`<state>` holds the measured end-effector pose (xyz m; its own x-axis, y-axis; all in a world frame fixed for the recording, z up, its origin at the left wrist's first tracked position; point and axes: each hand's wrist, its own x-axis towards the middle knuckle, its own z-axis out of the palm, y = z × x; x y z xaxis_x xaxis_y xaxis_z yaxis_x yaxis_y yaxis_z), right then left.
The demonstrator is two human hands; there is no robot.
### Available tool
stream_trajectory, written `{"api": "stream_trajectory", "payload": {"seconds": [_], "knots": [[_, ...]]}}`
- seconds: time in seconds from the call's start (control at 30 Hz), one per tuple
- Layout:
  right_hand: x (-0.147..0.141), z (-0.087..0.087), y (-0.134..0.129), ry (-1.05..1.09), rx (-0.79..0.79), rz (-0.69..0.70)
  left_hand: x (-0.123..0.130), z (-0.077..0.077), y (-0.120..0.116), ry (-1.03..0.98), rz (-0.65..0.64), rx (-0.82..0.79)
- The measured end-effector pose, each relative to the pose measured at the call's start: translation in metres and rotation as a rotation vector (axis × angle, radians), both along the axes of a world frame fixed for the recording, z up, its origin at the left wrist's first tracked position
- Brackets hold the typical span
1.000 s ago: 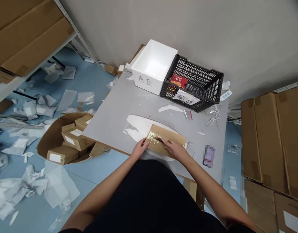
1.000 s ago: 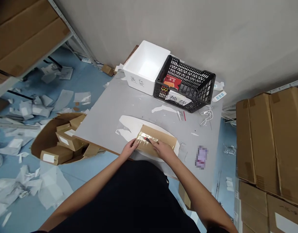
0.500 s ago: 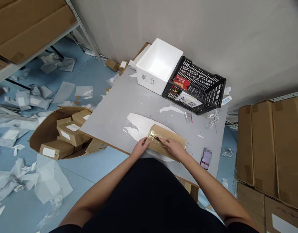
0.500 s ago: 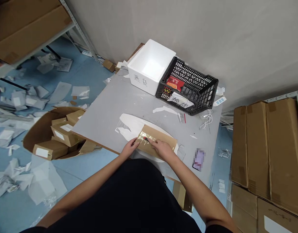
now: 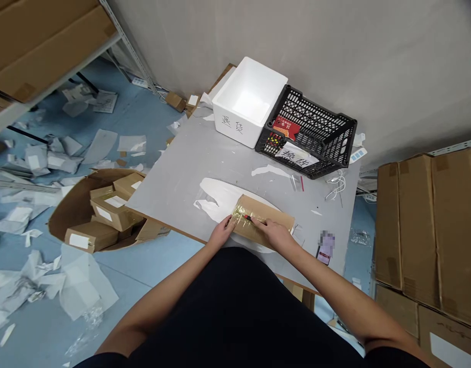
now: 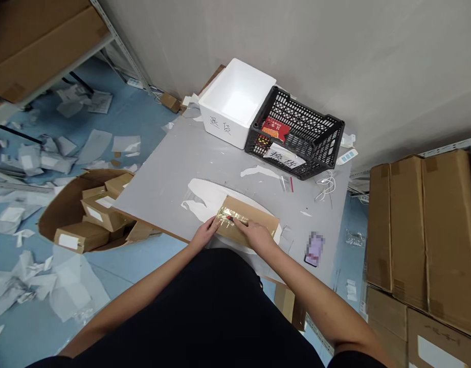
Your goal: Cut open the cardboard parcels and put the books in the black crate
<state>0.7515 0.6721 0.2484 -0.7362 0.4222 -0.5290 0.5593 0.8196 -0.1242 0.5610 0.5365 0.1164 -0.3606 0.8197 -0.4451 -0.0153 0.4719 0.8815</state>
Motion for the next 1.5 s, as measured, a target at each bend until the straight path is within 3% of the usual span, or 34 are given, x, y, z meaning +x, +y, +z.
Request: {"api": "stream_trajectory", "payload": {"seconds": [0.83,1.5], "knots": [[0.011,0.001,-0.005,-0.066,0.054,-0.003,0.002,0.002,0.003,0.052,-0.006,-0.016],[0.070,0.015,0.003,-0.120,0.119,0.038,0.003,-0.005,0.004,0.086,-0.009,-0.056]]}}
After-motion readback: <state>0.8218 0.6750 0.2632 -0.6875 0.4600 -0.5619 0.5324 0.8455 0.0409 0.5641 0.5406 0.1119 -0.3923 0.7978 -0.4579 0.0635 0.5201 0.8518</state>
